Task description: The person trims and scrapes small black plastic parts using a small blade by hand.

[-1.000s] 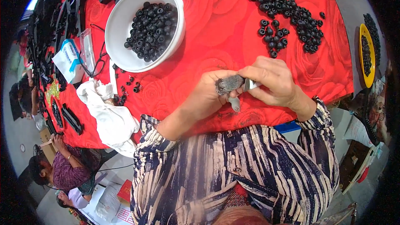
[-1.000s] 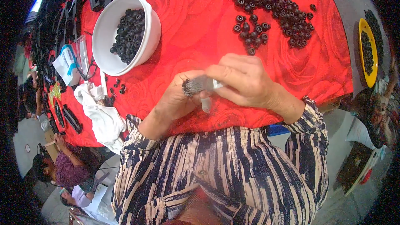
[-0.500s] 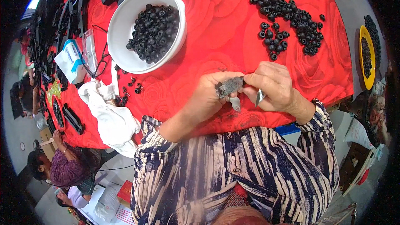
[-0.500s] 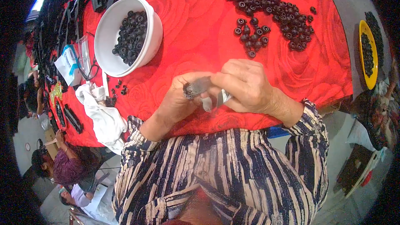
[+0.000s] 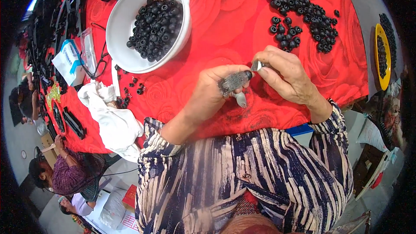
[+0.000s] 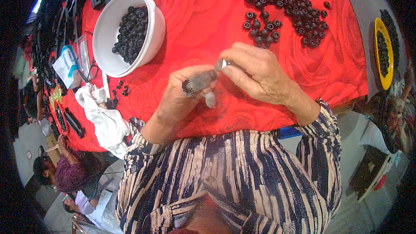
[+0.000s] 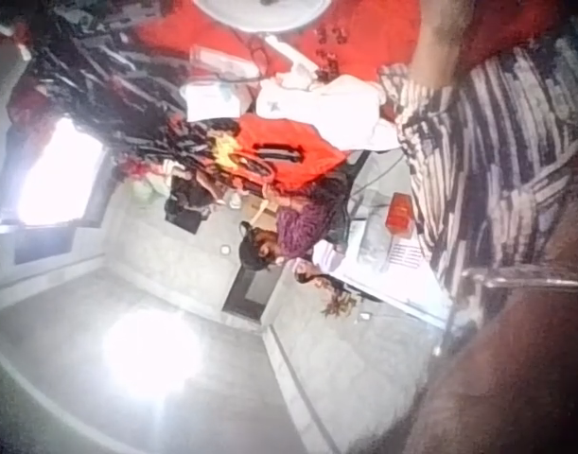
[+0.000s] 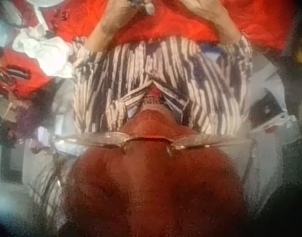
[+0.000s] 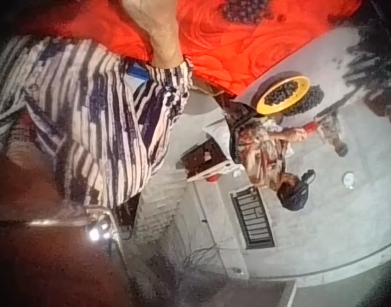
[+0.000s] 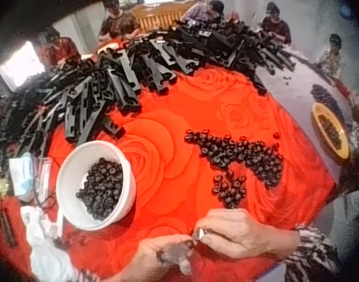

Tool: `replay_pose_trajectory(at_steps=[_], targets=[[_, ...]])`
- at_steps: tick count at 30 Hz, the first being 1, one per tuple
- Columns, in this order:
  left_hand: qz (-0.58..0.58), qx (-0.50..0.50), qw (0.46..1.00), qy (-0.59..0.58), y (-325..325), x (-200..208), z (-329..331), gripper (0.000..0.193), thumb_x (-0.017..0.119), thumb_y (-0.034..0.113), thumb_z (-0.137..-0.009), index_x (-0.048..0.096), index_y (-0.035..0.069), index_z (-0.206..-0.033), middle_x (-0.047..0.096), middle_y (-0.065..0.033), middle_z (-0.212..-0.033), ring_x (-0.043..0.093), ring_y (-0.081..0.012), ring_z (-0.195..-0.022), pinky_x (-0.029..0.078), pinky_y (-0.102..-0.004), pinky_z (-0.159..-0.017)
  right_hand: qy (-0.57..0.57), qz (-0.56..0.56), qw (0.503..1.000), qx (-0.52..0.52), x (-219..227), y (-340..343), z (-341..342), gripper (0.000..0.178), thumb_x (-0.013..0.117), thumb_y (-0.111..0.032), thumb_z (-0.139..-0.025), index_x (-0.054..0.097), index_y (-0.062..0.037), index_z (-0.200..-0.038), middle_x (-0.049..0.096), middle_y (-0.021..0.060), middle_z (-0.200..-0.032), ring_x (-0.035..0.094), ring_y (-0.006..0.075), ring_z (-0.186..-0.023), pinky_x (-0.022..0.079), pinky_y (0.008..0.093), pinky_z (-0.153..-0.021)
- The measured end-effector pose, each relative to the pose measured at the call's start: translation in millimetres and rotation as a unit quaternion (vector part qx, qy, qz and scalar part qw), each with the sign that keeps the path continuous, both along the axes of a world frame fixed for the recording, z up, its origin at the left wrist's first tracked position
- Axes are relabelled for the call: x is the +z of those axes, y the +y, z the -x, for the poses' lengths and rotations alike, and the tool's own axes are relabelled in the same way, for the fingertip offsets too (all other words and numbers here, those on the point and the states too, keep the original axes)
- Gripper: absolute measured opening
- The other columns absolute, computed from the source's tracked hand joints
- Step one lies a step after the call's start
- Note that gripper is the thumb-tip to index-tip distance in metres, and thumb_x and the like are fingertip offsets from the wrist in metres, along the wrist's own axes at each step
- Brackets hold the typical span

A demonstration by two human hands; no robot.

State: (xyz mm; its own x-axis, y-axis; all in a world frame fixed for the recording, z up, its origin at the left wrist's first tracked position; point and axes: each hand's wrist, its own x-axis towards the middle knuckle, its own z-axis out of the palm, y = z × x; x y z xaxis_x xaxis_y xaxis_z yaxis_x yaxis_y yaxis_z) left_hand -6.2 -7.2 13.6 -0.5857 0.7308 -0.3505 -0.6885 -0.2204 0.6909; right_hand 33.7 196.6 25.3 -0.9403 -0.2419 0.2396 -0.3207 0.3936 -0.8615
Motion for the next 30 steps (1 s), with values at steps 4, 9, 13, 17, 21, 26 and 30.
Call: replay_pose_trajectory(at_steps=[4, 9, 13, 17, 21, 26, 30], targets=[[0.001, -0.002, 1.0, -0.015, 1.4, 0.8, 0.8, 0.022, 0.052, 0.003, -0.086, 0.061, -0.001, -0.105, 0.061, -0.0045, -0.087, 0.054, -0.0075, -0.072, 0.044, -0.0196, -0.065, 0.019, -0.008, 1.0, -0.004, -2.2, 0.2, -0.2, 0.013, 0.054, -0.003, -0.081, 0.054, 0.0034, -0.093, 0.049, 0.0105, -0.072, 0.048, 0.0216, -0.061, 0.038, 0.0309, -0.054], [-0.018, -0.007, 0.999, -0.028, -0.4, -3.3, 0.4, 0.022, 0.052, 0.003, -0.086, 0.06, -0.002, -0.106, 0.061, -0.0051, -0.087, 0.054, -0.0077, -0.073, 0.044, -0.0195, -0.066, 0.017, -0.018, 1.0, 0.005, -2.3, 0.6, 0.1, 0.013, 0.055, -0.002, -0.08, 0.054, 0.0032, -0.092, 0.05, 0.0107, -0.071, 0.049, 0.0225, -0.061, 0.039, 0.0315, -0.054], [0.009, -0.017, 1.0, -0.007, -0.5, -2.0, 1.3, 0.022, 0.052, 0.003, -0.086, 0.06, -0.002, -0.106, 0.061, -0.0051, -0.088, 0.055, -0.0081, -0.074, 0.045, -0.0199, -0.067, 0.03, -0.01, 0.999, 0.008, -2.1, 1.3, 0.6, 0.012, 0.055, -0.001, -0.079, 0.054, 0.0027, -0.091, 0.049, 0.0099, -0.07, 0.048, 0.0221, -0.06, 0.038, 0.0314, -0.053], [0.008, -0.019, 1.0, -0.018, -0.8, -0.2, 1.2, 0.022, 0.053, 0.002, -0.086, 0.06, -0.003, -0.106, 0.061, -0.0051, -0.088, 0.057, -0.0087, -0.076, 0.046, -0.0201, -0.068, 0.039, -0.01, 0.999, 0.013, -2.0, 1.0, 1.5, 0.013, 0.055, -0.001, -0.079, 0.054, 0.0026, -0.091, 0.048, 0.0097, -0.069, 0.047, 0.0217, -0.059, 0.037, 0.0314, -0.052], [0.007, -0.024, 1.0, -0.013, -2.5, -1.2, 0.9, 0.022, 0.052, 0.003, -0.086, 0.06, -0.002, -0.105, 0.062, -0.0051, -0.087, 0.057, -0.0089, -0.076, 0.046, -0.0201, -0.069, 0.021, -0.013, 0.999, 0.026, 0.1, 2.7, 1.7, 0.012, 0.055, -0.001, -0.078, 0.054, 0.003, -0.09, 0.048, 0.0099, -0.069, 0.047, 0.0217, -0.058, 0.037, 0.0315, -0.052], [0.007, -0.041, 0.999, -0.021, -2.0, 1.2, 1.9, 0.021, 0.053, 0.003, -0.086, 0.061, -0.001, -0.105, 0.062, -0.0042, -0.087, 0.058, -0.0089, -0.076, 0.047, -0.0208, -0.068, -0.009, -0.009, 0.999, 0.043, 0.8, 5.3, 1.0, 0.012, 0.055, 0.0, -0.077, 0.055, 0.0037, -0.088, 0.049, 0.0102, -0.068, 0.048, 0.0222, -0.058, 0.037, 0.0313, -0.052], [0.018, -0.043, 0.999, -0.007, -3.4, 0.9, 2.5, 0.021, 0.053, 0.002, -0.086, 0.061, -0.001, -0.105, 0.062, -0.0042, -0.087, 0.059, -0.0091, -0.077, 0.048, -0.0212, -0.068, 0.007, 0.0, 0.999, 0.044, -0.3, 3.5, 2.4, 0.012, 0.054, 0.0, -0.077, 0.055, 0.0037, -0.089, 0.049, 0.0104, -0.069, 0.049, 0.0224, -0.058, 0.037, 0.0316, -0.052]])
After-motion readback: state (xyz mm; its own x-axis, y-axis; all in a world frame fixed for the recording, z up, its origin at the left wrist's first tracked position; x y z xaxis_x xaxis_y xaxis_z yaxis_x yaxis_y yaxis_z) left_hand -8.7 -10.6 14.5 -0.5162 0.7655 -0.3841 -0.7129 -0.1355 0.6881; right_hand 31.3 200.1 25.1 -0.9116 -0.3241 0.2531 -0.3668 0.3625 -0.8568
